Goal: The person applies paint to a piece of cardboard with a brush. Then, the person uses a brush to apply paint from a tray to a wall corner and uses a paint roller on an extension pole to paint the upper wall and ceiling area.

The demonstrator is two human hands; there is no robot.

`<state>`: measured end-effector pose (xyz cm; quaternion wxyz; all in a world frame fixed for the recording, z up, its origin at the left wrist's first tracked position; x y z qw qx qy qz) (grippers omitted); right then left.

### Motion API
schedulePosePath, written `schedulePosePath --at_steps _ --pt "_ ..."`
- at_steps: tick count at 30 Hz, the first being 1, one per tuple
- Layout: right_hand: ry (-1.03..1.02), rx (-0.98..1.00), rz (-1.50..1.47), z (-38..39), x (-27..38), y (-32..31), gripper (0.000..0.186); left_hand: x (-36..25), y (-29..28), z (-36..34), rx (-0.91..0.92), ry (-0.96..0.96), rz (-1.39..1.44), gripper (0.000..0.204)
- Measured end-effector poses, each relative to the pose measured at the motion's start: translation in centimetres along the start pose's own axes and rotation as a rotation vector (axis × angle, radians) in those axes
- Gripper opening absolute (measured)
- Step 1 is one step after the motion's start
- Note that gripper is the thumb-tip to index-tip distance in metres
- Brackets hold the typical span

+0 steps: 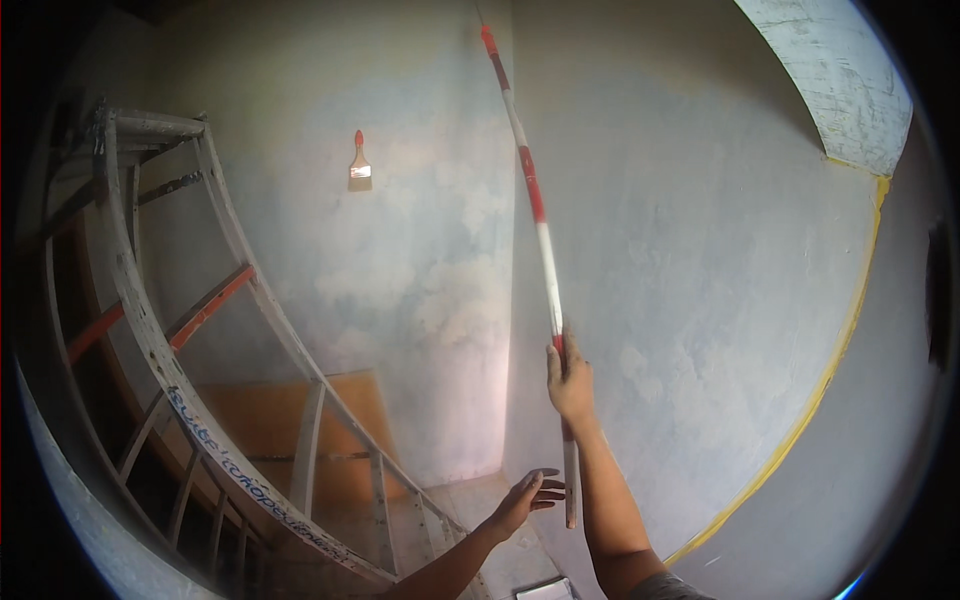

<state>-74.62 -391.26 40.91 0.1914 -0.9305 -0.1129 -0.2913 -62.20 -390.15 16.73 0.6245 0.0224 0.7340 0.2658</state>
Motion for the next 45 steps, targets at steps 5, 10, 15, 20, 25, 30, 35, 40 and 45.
schedulePosePath --at_steps 5,10,15,20,25,30,35,40,45 --pt "-0.043 -0.035 0.002 0.4 -1.0 0.0 0.053 -2.8 -1.6 2.0 -0.061 -0.019 -0.071 0.064" --pt "0.040 0.045 0.003 -0.9 0.7 0.7 0.055 -3.5 -3.6 1.7 -0.088 -0.007 -0.113 0.064" --pt "-0.016 0.017 -0.001 -5.3 3.4 1.3 0.056 -0.3 -2.5 -1.7 -0.143 -0.102 -0.257 0.059" --pt "-0.061 0.009 0.009 -9.5 6.5 0.6 0.059 -0.2 2.2 -6.4 0.036 0.038 -0.262 0.059" --pt "-0.308 -0.071 0.156 -15.9 7.8 0.0 0.061 -6.3 8.2 -7.8 0.052 0.155 0.055 0.061" --pt "0.004 0.107 0.211 -22.9 10.9 -0.8 0.065 -11.2 10.3 -12.4 -0.030 0.145 0.426 0.058" --pt "-0.341 -0.033 0.208 -15.5 9.4 0.5 0.068 -3.8 10.1 -8.0 0.259 0.046 0.610 0.060" --pt "-0.243 0.004 0.223 -23.1 12.2 -0.1 0.066 -12.9 10.5 -10.8 -0.024 0.119 0.481 0.060" --pt "-0.222 0.038 0.245 -22.3 8.8 3.7 0.067 -8.6 6.6 -10.8 -0.015 0.057 0.511 0.058"
Point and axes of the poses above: each hand's wrist, its own z-axis away from the middle knuckle, its own y-axis out of the palm, x = y × z, the point moved 8 cm from there along -z, towards the middle knuckle, and after that the axes turned 4 degrees about z, right-handed, at the moved point
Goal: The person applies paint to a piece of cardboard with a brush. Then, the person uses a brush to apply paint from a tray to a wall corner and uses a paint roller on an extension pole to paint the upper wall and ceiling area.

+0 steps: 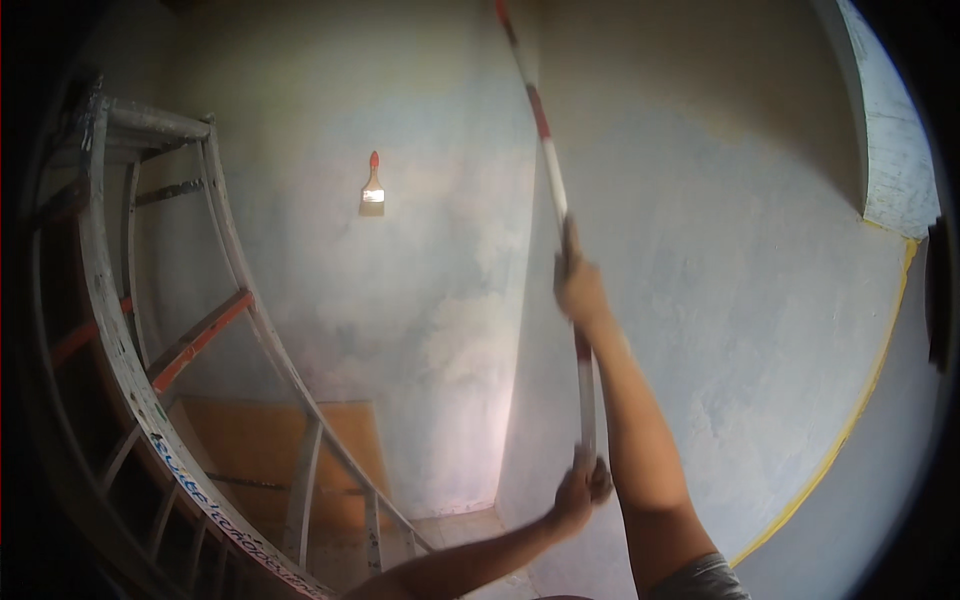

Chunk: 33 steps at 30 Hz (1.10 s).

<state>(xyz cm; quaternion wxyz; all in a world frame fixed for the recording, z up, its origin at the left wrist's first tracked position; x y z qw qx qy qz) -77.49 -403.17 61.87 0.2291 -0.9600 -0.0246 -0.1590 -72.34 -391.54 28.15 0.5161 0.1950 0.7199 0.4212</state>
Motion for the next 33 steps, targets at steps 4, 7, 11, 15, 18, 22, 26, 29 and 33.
schedulePosePath --at_steps 4,7,11,15,18,22,26,29,33 --pt "-0.168 -0.134 -0.092 6.2 -0.5 2.5 0.069 3.9 -4.8 3.6 0.200 -0.087 0.112 0.059" --pt "-0.040 -0.033 0.016 0.9 -0.4 0.2 0.069 -1.3 1.5 0.6 -0.087 0.051 -0.024 0.063" --pt "0.049 0.032 0.013 -1.6 -1.1 0.1 0.070 -2.4 2.9 -2.1 0.051 0.027 -0.073 0.063" --pt "-0.135 -0.101 -0.033 7.3 -2.3 3.5 0.074 4.2 -4.6 3.1 -0.003 -0.043 -0.002 0.063" --pt "-0.046 -0.036 0.007 5.6 -2.9 3.1 0.070 2.8 -1.7 2.1 -0.076 -0.057 -0.005 0.063" --pt "0.120 0.100 -0.095 -1.5 0.5 -1.2 0.069 -3.6 3.7 -1.9 0.026 0.051 -0.083 0.060" --pt "0.003 0.037 -0.021 5.7 -1.4 3.8 0.069 2.5 -4.4 1.9 -0.014 -0.013 0.012 0.060" --pt "-0.094 -0.101 -0.091 10.8 -0.1 4.5 0.069 4.4 -6.6 5.4 0.089 -0.095 0.099 0.060" --pt "0.028 -0.010 -0.017 -0.7 -0.7 1.7 0.067 -3.4 1.0 0.2 0.015 0.033 -0.070 0.062"
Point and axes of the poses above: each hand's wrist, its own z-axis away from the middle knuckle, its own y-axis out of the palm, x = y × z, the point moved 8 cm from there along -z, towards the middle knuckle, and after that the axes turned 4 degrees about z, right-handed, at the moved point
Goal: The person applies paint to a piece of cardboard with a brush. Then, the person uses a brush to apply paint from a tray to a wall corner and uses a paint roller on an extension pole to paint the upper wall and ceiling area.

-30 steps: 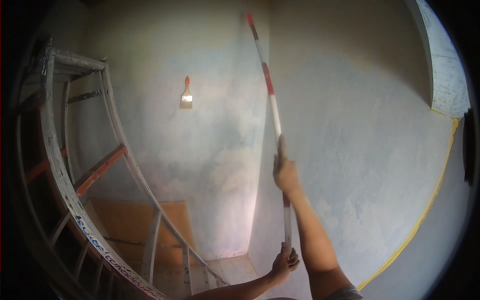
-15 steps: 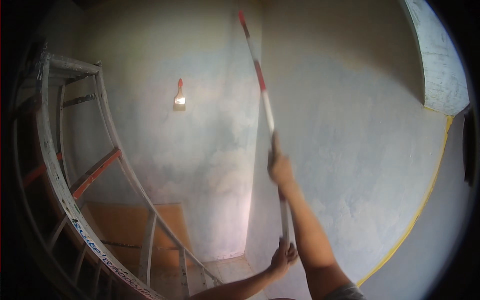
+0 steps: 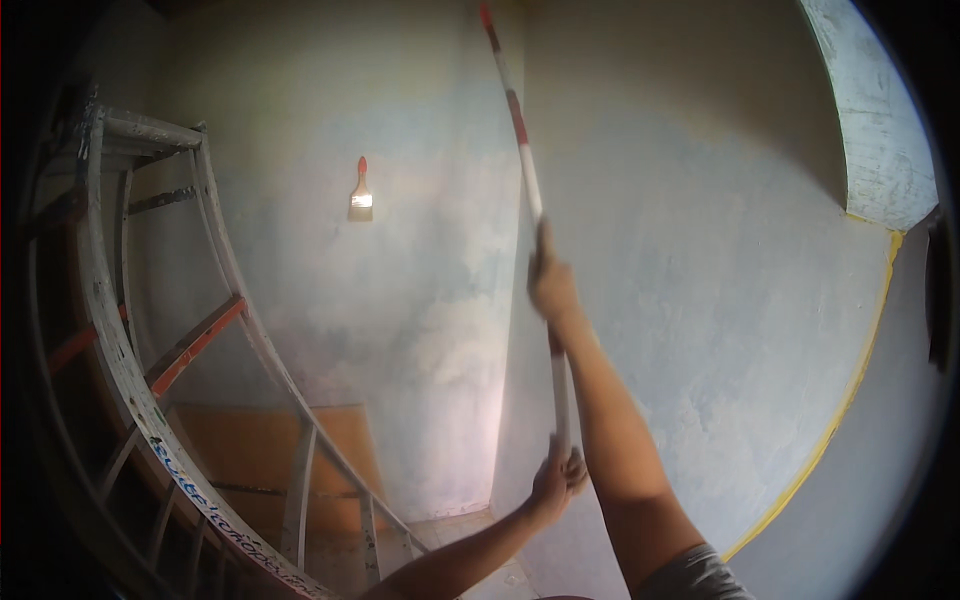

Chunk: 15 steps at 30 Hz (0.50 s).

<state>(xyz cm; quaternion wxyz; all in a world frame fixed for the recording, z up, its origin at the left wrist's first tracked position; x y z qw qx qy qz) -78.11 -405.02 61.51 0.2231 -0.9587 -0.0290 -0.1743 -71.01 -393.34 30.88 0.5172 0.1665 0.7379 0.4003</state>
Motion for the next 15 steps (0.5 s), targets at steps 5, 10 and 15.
schedulePosePath --at_steps 5,10,15 --pt "-0.197 -0.149 -0.011 4.2 -1.0 4.0 0.070 3.4 -6.5 0.7 -0.056 -0.014 0.055 0.064" --pt "-0.147 -0.131 0.044 7.7 -0.4 5.3 0.073 5.0 -8.0 2.9 -0.095 -0.040 0.108 0.062" --pt "-0.084 -0.099 0.096 -1.5 0.0 1.3 0.071 -0.8 -1.3 -2.0 -0.035 -0.057 0.008 0.058"
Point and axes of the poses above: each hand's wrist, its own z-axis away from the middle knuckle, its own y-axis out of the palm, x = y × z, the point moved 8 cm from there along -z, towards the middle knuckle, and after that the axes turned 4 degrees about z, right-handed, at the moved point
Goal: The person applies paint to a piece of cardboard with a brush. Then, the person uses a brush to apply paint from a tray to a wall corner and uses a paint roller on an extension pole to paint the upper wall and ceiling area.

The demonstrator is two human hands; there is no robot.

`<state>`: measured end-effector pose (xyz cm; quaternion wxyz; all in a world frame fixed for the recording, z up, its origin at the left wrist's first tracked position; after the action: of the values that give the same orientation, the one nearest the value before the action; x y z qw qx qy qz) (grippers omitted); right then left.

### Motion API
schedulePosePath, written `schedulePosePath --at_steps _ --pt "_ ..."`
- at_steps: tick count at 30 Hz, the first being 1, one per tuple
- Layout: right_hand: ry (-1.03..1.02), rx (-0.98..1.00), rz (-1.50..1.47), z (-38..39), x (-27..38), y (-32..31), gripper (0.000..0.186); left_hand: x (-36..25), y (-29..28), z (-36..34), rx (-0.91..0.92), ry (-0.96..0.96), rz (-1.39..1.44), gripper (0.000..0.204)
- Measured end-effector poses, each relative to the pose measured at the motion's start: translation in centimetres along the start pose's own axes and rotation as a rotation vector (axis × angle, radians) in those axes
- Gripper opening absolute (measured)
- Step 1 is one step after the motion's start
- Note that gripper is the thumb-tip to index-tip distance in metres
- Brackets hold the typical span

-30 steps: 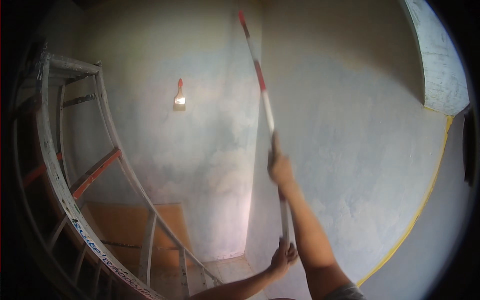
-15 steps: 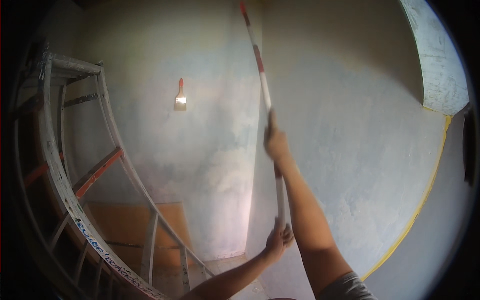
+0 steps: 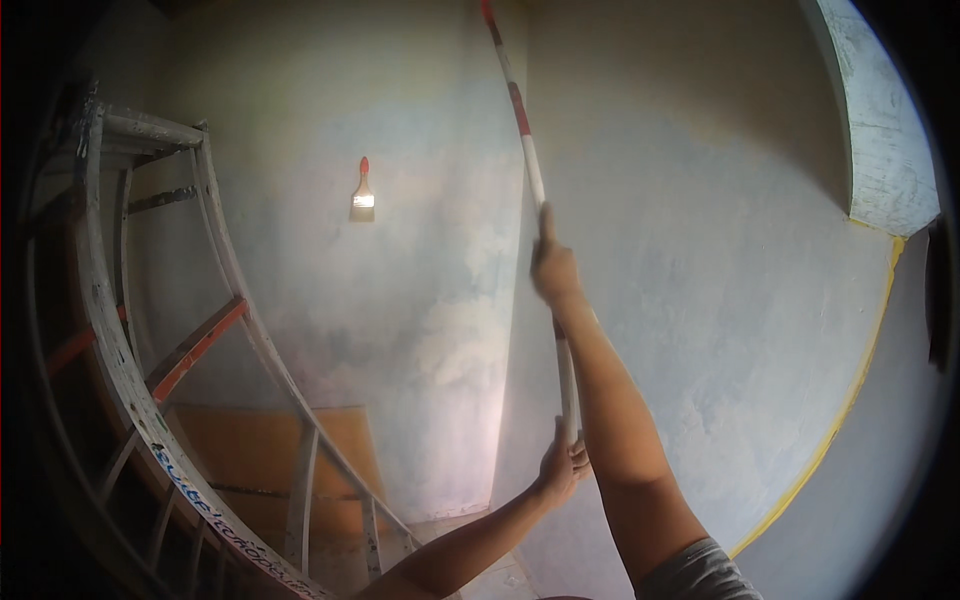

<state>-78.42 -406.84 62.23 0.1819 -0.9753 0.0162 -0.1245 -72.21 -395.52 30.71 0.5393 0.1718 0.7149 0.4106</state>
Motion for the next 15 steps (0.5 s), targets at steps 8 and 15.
schedulePosePath --at_steps 8,15 --pt "0.073 0.103 -0.033 9.0 -0.9 2.5 0.070 6.1 -4.9 3.6 -0.087 0.024 0.060 0.062" --pt "0.082 0.109 -0.083 7.0 -1.4 1.8 0.068 4.6 -4.1 2.0 -0.014 -0.019 -0.024 0.065"
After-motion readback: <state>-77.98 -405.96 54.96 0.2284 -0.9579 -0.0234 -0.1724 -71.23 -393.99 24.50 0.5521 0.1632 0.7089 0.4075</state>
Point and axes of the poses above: each hand's wrist, its own z-axis away from the middle knuckle, its own y-axis out of the palm, x = y × z, the point moved 8 cm from there along -z, towards the middle knuckle, and after that the axes turned 4 degrees about z, right-handed, at the moved point
